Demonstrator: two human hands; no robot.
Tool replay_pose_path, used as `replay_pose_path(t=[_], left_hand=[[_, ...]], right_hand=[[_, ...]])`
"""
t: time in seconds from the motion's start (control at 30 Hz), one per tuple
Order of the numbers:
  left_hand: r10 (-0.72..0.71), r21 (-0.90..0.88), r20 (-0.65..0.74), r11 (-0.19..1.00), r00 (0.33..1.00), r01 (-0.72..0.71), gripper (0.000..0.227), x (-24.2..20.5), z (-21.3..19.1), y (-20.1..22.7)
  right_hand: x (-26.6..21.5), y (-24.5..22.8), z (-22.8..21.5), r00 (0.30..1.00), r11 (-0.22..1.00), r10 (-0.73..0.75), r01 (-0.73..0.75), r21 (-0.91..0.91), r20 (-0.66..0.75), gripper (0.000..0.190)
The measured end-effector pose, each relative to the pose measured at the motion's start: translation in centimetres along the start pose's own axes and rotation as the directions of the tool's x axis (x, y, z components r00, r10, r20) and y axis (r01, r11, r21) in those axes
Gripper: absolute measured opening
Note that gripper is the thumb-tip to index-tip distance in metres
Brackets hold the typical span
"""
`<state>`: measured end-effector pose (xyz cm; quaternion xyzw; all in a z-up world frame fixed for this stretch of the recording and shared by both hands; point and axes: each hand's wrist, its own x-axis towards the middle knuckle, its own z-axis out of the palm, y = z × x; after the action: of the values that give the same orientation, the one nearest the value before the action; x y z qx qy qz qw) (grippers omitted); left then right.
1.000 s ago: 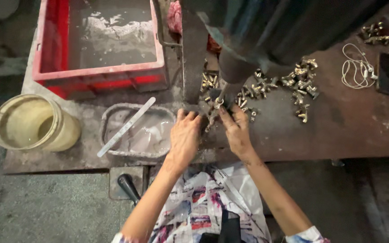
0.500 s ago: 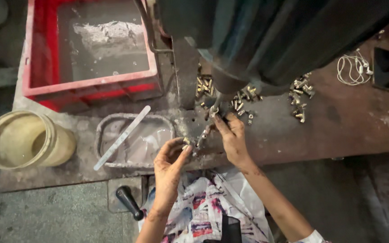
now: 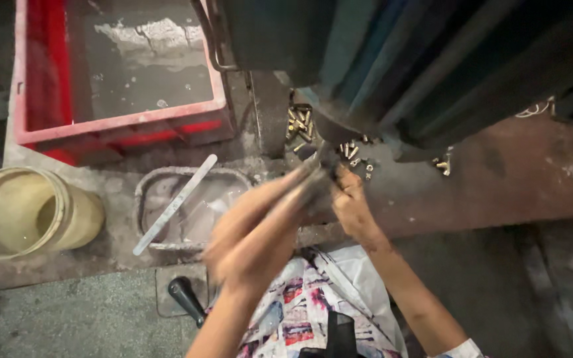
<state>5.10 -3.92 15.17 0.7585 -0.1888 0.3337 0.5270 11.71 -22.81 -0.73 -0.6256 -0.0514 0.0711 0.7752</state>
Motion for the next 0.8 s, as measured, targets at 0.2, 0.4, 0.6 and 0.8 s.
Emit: replay_pose_path(t=[0.2,0.4,0.6,0.8], left_hand=[[-0.21,0.338,0.22,0.933,0.952,0.128,0.039,-3.7,0.9,-7.6],[-0.489,0.151,0.268,0.872,0.83,0.465,0.035,-6.9,1.3,-9.1],[-0.374,0.179,0.842,0.874,0.388,0.452,0.029,-9.6,-2.9,-7.1],[-0.643,-0.276,-0.134,0.755,0.754,0.595,0.032,-7.3,-5.8,-9.1]], right_hand=[[0.2,1.6,-1.2,0.996,0.96,0.091,-0.088,-0.267,0.0,0.029],[-2.5,-0.2,-1.2,0.988,0.756,0.099,0.0,-0.655,0.114,0.028],[-6.0,-2.4,-3.6,0.765,0.179,0.121,0.609,-0.772,0.632,0.036],[-2.0,1.2,-1.5,0.818,0.022,-0.06,0.574,-0.818,0.572,0.036]])
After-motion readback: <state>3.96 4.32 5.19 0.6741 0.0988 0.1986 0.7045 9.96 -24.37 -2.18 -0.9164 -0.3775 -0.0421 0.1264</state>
